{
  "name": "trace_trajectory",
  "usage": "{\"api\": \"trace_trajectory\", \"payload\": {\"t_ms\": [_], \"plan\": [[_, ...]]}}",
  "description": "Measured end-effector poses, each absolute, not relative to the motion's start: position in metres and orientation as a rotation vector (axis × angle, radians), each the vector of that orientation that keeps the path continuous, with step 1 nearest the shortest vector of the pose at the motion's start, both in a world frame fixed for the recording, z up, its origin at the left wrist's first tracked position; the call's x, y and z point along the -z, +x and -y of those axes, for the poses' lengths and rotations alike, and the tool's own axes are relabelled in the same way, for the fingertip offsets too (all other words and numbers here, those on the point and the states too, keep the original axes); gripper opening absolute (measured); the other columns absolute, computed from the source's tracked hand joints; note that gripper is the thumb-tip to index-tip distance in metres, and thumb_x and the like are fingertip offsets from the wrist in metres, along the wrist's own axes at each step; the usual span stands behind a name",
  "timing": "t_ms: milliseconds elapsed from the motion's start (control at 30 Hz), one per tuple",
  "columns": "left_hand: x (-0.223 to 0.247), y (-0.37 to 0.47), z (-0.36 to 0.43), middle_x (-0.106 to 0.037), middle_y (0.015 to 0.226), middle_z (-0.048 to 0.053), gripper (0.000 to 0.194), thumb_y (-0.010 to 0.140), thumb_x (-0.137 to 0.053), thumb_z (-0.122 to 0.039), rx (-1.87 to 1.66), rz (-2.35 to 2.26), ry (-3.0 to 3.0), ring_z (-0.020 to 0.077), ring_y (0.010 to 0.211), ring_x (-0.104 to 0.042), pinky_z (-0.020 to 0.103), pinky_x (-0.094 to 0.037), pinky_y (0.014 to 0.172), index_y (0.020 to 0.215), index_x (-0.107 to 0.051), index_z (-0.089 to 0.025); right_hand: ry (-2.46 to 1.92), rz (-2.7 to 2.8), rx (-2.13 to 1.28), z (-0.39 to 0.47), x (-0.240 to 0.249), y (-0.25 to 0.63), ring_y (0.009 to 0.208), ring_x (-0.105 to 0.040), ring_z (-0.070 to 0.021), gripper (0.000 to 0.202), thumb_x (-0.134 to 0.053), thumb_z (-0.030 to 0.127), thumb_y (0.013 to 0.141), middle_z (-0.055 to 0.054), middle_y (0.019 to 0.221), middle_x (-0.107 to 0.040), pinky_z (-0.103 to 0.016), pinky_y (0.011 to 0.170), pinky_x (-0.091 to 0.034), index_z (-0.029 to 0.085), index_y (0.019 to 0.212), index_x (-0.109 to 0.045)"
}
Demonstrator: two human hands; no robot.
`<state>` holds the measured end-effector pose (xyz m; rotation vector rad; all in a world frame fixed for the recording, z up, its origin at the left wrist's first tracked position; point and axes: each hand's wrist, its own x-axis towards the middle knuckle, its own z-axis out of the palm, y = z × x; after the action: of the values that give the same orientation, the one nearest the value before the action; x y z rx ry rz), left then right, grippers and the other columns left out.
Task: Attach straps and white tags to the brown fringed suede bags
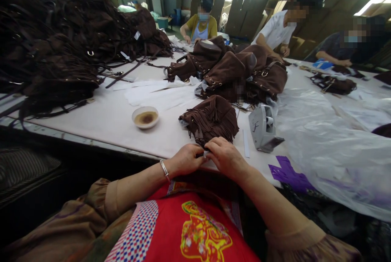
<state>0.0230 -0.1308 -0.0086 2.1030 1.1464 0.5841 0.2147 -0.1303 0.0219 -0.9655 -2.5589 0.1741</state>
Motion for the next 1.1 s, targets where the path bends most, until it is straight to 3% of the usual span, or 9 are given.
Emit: {"api": "trace_trajectory", "payload": {"t_ms": [133,267,500,667,833,967,1100], "plan": [[0.007,0.021,0.132,-0.068,0.071,0.008,0.029,0.087,-0.056,-0.036,-0.56,-1.144,2.11,0.0147,0.06,-0.052,0.026,-0.034,0.057,0.075,-0.072,-0.015,-0.952,2.598,-0.229,0.126,-0.022,0.212,0.085,-0.056,-0.0193,0.014,-0.053,0.021,0.093,-0.008,0.09,-0.063,-0.032,0.076,-0.046,0.019,0.093,-0.066],[0.006,0.019,0.134,-0.068,0.073,0.007,0.021,0.083,-0.06,-0.032,-0.592,-1.146,2.079,0.0153,0.064,-0.054,0.026,-0.036,0.059,0.077,-0.071,-0.015,-0.972,2.616,-0.05,0.129,-0.02,0.205,0.077,-0.052,-0.019,0.018,-0.051,0.018,0.093,-0.006,0.078,-0.059,-0.032,0.071,-0.042,0.018,0.081,-0.063],[0.007,0.015,0.131,-0.049,0.05,-0.003,0.041,0.086,-0.052,-0.043,-0.473,-1.062,1.904,0.0086,0.049,-0.037,0.023,-0.026,0.047,0.059,-0.061,-0.014,-1.048,2.552,0.327,0.147,-0.005,0.2,0.074,-0.046,-0.0218,0.024,-0.046,0.016,0.093,-0.008,0.074,-0.055,-0.036,0.072,-0.037,0.019,0.073,-0.059],[0.007,0.011,0.127,-0.056,0.058,-0.001,0.043,0.08,-0.057,-0.054,-0.422,-0.961,1.534,0.0094,0.051,-0.048,0.02,-0.034,0.047,0.069,-0.063,-0.013,-0.995,2.429,0.158,0.159,0.002,0.208,0.081,-0.052,-0.0219,0.018,-0.048,0.014,0.093,-0.01,0.087,-0.063,-0.037,0.078,-0.044,0.017,0.09,-0.065],[0.006,0.008,0.125,-0.063,0.07,0.002,0.042,0.066,-0.072,-0.052,-0.43,-0.776,1.19,0.0113,0.06,-0.056,0.023,-0.047,0.06,0.079,-0.067,-0.013,-0.908,2.344,0.045,0.166,0.009,0.213,0.088,-0.056,-0.0231,0.028,-0.05,0.011,0.091,-0.011,0.098,-0.066,-0.039,0.081,-0.049,0.017,0.114,-0.063],[0.005,0.013,0.126,-0.06,0.066,0.003,0.04,0.063,-0.075,-0.05,-0.464,-0.785,1.047,0.0111,0.058,-0.054,0.024,-0.045,0.059,0.069,-0.065,-0.011,-0.891,2.263,0.033,0.169,0.018,0.212,0.091,-0.058,-0.0239,0.03,-0.052,0.01,0.089,-0.012,0.097,-0.067,-0.041,0.082,-0.052,0.017,0.115,-0.065],[0.005,0.02,0.129,-0.055,0.06,0.001,0.041,0.072,-0.066,-0.052,-0.515,-0.876,1.183,0.0094,0.054,-0.047,0.023,-0.039,0.054,0.065,-0.063,-0.011,-0.919,2.186,-0.037,0.171,0.022,0.213,0.091,-0.06,-0.0228,0.032,-0.052,0.01,0.089,-0.011,0.097,-0.067,-0.04,0.082,-0.054,0.02,0.116,-0.066]]}}
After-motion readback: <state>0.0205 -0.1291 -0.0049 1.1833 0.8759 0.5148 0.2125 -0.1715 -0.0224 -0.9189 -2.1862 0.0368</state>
